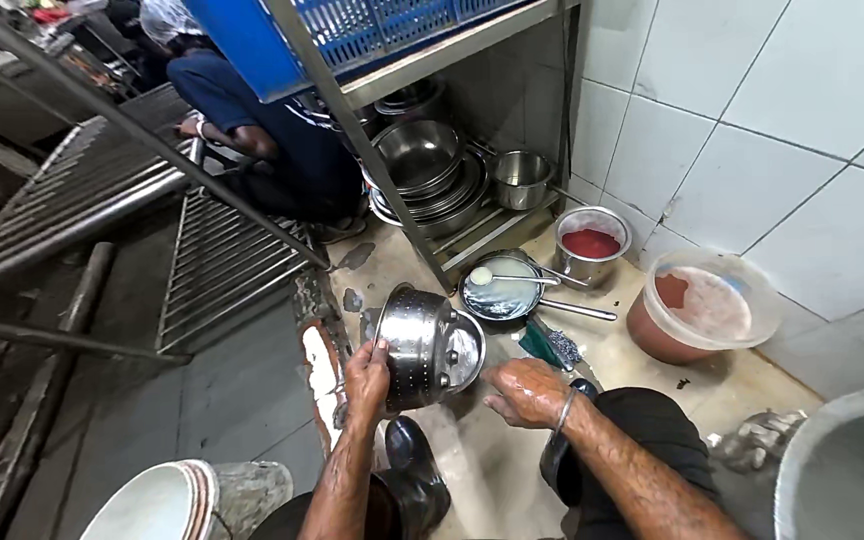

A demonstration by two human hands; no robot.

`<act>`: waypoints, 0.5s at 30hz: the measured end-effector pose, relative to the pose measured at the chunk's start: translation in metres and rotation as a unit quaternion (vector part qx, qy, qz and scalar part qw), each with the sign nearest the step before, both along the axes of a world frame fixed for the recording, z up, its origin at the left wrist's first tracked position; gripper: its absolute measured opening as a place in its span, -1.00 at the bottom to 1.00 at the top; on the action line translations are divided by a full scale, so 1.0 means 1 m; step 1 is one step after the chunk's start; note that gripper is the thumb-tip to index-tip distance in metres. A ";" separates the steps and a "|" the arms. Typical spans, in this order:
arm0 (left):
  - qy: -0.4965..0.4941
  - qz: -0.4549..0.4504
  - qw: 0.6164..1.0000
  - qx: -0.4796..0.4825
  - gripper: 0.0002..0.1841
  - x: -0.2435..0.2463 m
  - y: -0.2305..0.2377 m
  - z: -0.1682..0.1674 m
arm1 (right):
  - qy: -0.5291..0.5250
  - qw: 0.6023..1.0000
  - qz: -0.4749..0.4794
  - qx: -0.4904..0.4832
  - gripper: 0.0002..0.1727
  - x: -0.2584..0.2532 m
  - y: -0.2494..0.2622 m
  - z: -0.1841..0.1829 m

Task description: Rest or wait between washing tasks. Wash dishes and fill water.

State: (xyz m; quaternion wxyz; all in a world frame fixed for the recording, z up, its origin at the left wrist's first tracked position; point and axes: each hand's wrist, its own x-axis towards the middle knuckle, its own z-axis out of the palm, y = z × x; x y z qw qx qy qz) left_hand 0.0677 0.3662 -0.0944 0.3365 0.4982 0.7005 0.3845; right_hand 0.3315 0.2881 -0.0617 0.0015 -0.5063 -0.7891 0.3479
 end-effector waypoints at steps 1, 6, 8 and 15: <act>-0.017 -0.009 1.000 0.008 -0.69 -0.001 -0.003 0.010 | 0.004 1.000 -0.003 0.005 -0.56 0.000 0.000 0.001; -0.100 -0.049 0.993 0.035 -0.69 -0.006 -0.015 0.043 | -0.004 1.000 0.000 0.001 -0.59 0.001 -0.007 -0.003; -0.123 -0.056 0.990 0.035 -0.68 -0.012 -0.021 0.047 | -0.006 1.000 -0.001 -0.006 -0.59 -0.001 -0.008 -0.006; -0.168 -0.074 0.983 -0.011 -0.86 -0.008 -0.026 0.015 | -0.014 0.999 -0.048 -0.006 -0.66 -0.003 -0.021 0.006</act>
